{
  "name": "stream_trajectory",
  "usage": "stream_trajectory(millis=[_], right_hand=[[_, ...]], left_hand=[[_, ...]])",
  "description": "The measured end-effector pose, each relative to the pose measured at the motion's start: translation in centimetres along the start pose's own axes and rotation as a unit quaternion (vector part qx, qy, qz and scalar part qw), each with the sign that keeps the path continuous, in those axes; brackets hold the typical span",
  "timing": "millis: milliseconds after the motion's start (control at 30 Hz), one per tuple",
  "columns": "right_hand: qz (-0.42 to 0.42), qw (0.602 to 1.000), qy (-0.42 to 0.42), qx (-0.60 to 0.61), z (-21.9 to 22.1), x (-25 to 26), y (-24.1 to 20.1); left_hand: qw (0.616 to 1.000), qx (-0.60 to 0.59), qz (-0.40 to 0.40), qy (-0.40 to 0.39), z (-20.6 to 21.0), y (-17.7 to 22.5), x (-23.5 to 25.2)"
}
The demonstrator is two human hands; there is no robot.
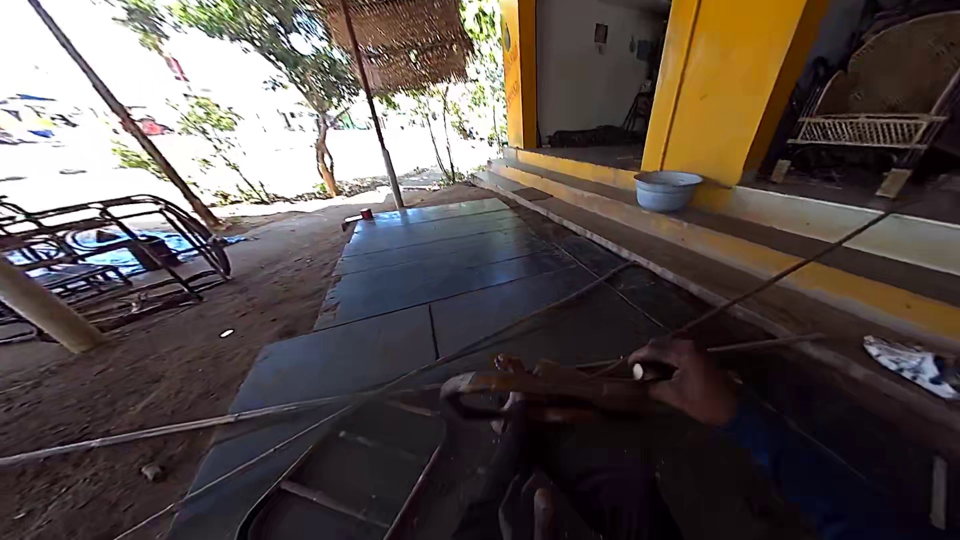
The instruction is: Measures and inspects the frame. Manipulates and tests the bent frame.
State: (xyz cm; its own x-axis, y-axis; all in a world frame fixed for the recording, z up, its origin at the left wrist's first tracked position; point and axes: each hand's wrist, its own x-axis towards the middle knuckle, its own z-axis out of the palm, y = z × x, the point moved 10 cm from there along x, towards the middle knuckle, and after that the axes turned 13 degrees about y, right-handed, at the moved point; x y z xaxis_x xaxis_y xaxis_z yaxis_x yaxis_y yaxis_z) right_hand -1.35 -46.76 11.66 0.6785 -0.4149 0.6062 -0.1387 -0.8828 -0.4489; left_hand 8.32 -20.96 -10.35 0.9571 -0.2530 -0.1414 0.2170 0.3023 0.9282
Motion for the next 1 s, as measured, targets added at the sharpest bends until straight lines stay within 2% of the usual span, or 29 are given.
stream_trajectory(millis=[67,100,200,267,333,467,600,667,733,767,833,900,933,1000], right_hand=[[-0.028,0.998,-0.055,-0.009,3.9,-3.3,-3.2],[-0.037,0.995,-0.086,-0.015,5.9,-5.3,-4.4],[-0.016,0.987,-0.154,-0.033,10.4,-10.0,-5.3],[0.034,0.971,-0.236,-0.024,12.0,-12.0,-4.2],[0.072,0.949,-0.305,0.01,13.0,-13.9,-3.0],[0.091,0.953,-0.262,0.124,13.8,-15.8,-2.0],[0.079,0.952,-0.273,0.116,15.1,-17.6,-2.2],[0.085,0.946,-0.288,0.126,15.9,-18.8,-2.8],[0.09,0.946,-0.266,0.161,15.8,-19.1,-2.7],[0.108,0.949,-0.232,0.184,15.1,-18.7,-1.9],[0.201,0.953,-0.143,0.175,12.7,-18.1,1.8],[0.309,0.947,-0.058,0.064,9.8,-19.1,8.0],[0.361,0.931,-0.055,-0.006,9.0,-20.4,11.3],[0.489,0.863,-0.118,-0.054,9.2,-25.2,17.3]], left_hand=[[0.998,-0.029,0.019,-0.051,2.8,3.1,-1.4],[0.997,-0.061,-0.012,-0.051,3.6,3.2,-1.8],[0.98,-0.136,-0.143,0.029,2.8,-0.1,-1.7],[0.974,-0.121,-0.174,0.078,0.9,-2.2,-2.0],[0.976,-0.095,-0.168,0.098,-0.6,-3.1,-2.8],[0.979,-0.073,-0.173,0.084,-0.8,-3.9,-3.5],[0.97,-0.028,-0.201,0.138,-0.9,-5.5,-4.1],[0.963,-0.043,-0.213,0.157,-1.1,-6.0,-4.6],[0.962,-0.074,-0.209,0.16,-0.6,-6.3,-5.1],[0.961,-0.086,-0.207,0.162,-0.4,-6.4,-5.3],[0.955,-0.097,-0.22,0.175,-0.7,-6.7,-5.8],[0.947,-0.095,-0.234,0.197,-1.5,-7.4,-6.4],[0.945,-0.094,-0.238,0.205,-1.9,-7.8,-6.4],[0.942,-0.087,-0.248,0.206,-2.4,-8.9,-6.5]])
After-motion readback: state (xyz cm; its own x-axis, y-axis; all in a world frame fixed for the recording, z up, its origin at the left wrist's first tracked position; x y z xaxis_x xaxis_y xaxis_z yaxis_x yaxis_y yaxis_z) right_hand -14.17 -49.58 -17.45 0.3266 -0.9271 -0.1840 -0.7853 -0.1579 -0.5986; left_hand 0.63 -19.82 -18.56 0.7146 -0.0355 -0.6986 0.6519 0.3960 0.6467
